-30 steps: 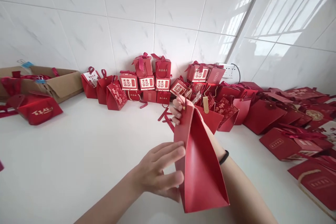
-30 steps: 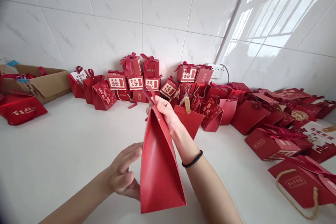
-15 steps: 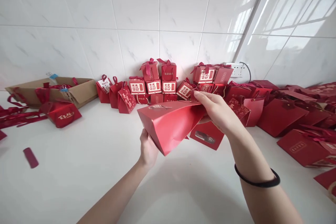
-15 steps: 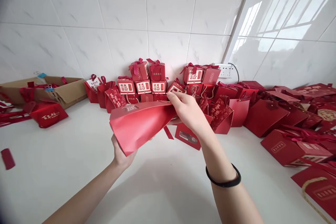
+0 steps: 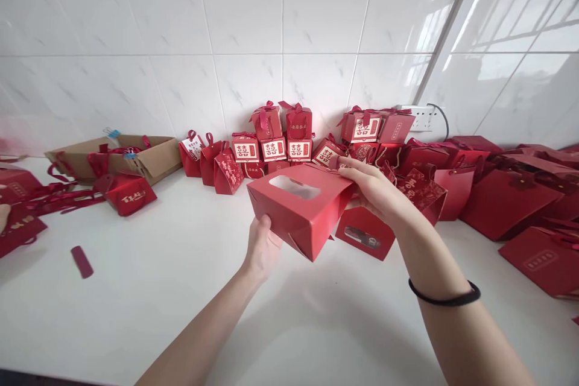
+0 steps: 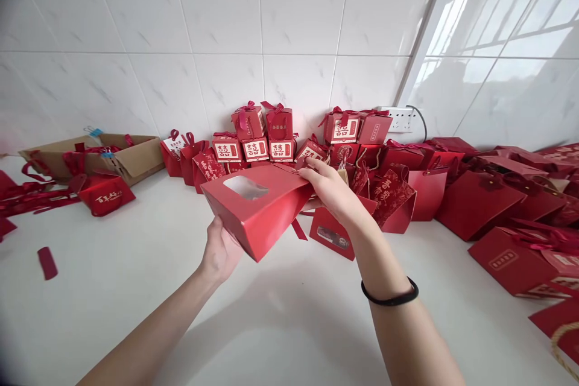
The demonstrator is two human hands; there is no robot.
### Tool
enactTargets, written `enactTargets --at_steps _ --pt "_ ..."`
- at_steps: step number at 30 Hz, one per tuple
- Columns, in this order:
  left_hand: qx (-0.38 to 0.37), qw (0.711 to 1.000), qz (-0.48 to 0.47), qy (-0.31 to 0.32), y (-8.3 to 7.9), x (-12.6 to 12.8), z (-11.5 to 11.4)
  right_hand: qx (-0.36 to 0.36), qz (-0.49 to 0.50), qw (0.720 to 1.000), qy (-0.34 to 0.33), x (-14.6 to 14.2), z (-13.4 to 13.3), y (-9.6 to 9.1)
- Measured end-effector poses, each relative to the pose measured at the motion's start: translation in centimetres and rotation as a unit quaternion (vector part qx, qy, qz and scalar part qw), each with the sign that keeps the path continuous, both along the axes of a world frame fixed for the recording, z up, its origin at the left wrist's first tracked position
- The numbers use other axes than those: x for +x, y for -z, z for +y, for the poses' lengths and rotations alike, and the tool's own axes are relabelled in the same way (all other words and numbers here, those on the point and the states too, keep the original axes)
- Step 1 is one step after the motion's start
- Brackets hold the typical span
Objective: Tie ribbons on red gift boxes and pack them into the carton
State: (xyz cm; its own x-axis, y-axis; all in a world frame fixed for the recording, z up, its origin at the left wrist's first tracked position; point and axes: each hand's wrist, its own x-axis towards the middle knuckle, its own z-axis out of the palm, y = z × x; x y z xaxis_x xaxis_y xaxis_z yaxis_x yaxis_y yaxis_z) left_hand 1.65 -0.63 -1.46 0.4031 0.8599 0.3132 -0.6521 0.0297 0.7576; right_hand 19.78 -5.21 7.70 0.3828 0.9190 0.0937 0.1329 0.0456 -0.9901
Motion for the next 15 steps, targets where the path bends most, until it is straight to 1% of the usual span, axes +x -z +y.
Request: enactTargets --at_steps 2,4,5,7,10,13,15 --pt "0.043 0.999 0.002 -0.009 -0.2 -0.1 0.1 -0.008 0.073 0.997 -0.034 0.4 1.0 0.8" --pt "0.08 0.997 0.01 -0.021 -0.2 -0.2 0.2 0.003 0.122 0.991 -0.046 0.4 1.8 1.5" --pt "0.093 0.995 0.016 -0.022 -0.2 -0.3 0.3 0.021 0.14 0.989 -0.041 0.3 2.0 1.7" --pt "0.11 0.993 0.044 -0.006 0.2 -0.3 0.4 0.078 0.163 0.983 -0.018 0.0 2.3 2.0" --pt "0.113 0.987 0.111 0.029 0.9 -0.4 0.5 0.178 0.154 0.972 0.025 -0.4 1.9 1.7" --pt "0.102 0.983 0.149 0.039 1.1 -0.3 0.4 0.229 0.106 0.966 0.054 -0.6 1.1 1.1" --pt "0.079 0.987 0.142 0.021 0.9 -0.3 0.2 0.257 0.063 0.962 0.065 -0.8 0.5 0.7"
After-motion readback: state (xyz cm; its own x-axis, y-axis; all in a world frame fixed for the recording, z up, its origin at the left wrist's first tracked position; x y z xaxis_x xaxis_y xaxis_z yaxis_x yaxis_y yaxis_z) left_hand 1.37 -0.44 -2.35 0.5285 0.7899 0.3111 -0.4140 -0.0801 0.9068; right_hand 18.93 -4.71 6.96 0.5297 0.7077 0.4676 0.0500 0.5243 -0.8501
